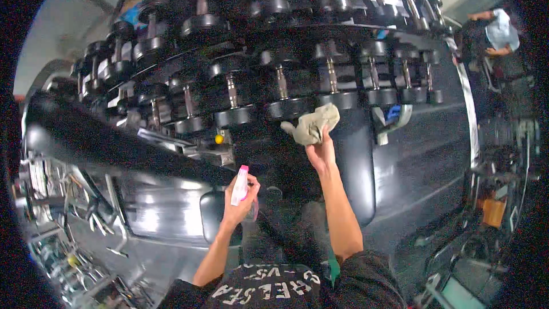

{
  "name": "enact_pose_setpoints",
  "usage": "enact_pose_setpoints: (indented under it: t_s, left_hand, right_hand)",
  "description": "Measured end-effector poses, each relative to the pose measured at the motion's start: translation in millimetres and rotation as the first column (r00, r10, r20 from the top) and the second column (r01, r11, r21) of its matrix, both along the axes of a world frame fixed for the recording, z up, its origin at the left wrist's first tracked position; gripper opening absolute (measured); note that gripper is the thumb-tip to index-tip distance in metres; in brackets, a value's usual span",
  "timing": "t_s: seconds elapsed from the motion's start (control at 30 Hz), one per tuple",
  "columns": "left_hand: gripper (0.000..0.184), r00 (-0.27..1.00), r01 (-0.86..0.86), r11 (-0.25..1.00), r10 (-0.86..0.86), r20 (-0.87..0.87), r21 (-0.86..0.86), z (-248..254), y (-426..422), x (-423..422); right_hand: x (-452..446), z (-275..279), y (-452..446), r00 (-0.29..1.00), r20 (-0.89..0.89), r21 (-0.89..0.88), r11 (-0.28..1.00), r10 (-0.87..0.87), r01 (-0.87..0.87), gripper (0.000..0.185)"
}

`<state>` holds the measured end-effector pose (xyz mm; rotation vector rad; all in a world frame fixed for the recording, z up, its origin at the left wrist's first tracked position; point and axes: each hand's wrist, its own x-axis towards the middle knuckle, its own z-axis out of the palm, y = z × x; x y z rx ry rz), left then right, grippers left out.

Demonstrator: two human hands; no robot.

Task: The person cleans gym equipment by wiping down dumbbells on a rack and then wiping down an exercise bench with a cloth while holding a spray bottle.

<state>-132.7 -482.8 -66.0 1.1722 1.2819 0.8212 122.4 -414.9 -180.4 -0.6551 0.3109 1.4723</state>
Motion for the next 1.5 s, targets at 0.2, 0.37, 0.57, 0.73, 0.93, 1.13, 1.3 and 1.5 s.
enact_pose_setpoints:
  t_s: [0.2, 0.37, 0.57, 0.73, 0.93, 1.13, 1.3, 1.5]
  left_hand:
    - [0.014, 0.987, -0.148, 0.989, 0.147, 0.061, 0.004, 34.6, -66.9, 24.1]
    - [0.017, 0.970, -0.196, 0.981, 0.194, 0.145, 0.001, 62.1, -123.0, 65.5]
    - [0.016, 0.959, -0.207, 0.978, 0.198, 0.201, 0.022, 76.2, -168.2, 108.0]
    - [0.016, 0.953, -0.233, 0.971, 0.218, 0.212, 0.046, 100.1, -186.6, 127.6]
    - [0.017, 0.948, -0.285, 0.955, 0.269, 0.168, 0.078, 104.9, -206.2, 125.9]
    - [0.019, 0.925, -0.346, 0.937, 0.332, 0.186, 0.049, 106.4, -196.5, 124.8]
    - [0.018, 0.923, -0.338, 0.940, 0.321, 0.211, 0.050, 103.9, -172.1, 125.4]
    - [0.017, 0.926, -0.316, 0.947, 0.294, 0.236, 0.060, 96.6, -122.7, 125.5]
  right_hand:
    - [37.6, 66.5, -87.3, 0.949, -0.053, 0.071, 0.950, 0.309, -0.305, 0.041]
    - [81.2, 106.3, -164.8, 0.902, 0.136, 0.004, 0.910, 0.409, -0.414, 0.044]
    - [112.3, 146.2, -220.9, 0.802, 0.229, -0.080, 0.832, 0.552, -0.549, 0.051]
    - [119.5, 142.8, -230.7, 0.805, 0.221, -0.107, 0.834, 0.550, -0.541, 0.049]
    - [121.2, 152.5, -218.0, 0.798, 0.203, 0.053, 0.807, 0.567, -0.588, 0.045]
    - [123.6, 165.7, -190.2, 0.805, 0.228, 0.040, 0.821, 0.548, -0.570, 0.043]
    - [122.8, 166.2, -171.8, 0.797, 0.257, 0.000, 0.825, 0.546, -0.565, 0.044]
    - [117.5, 160.7, -143.4, 0.814, 0.235, 0.017, 0.835, 0.531, -0.549, 0.046]
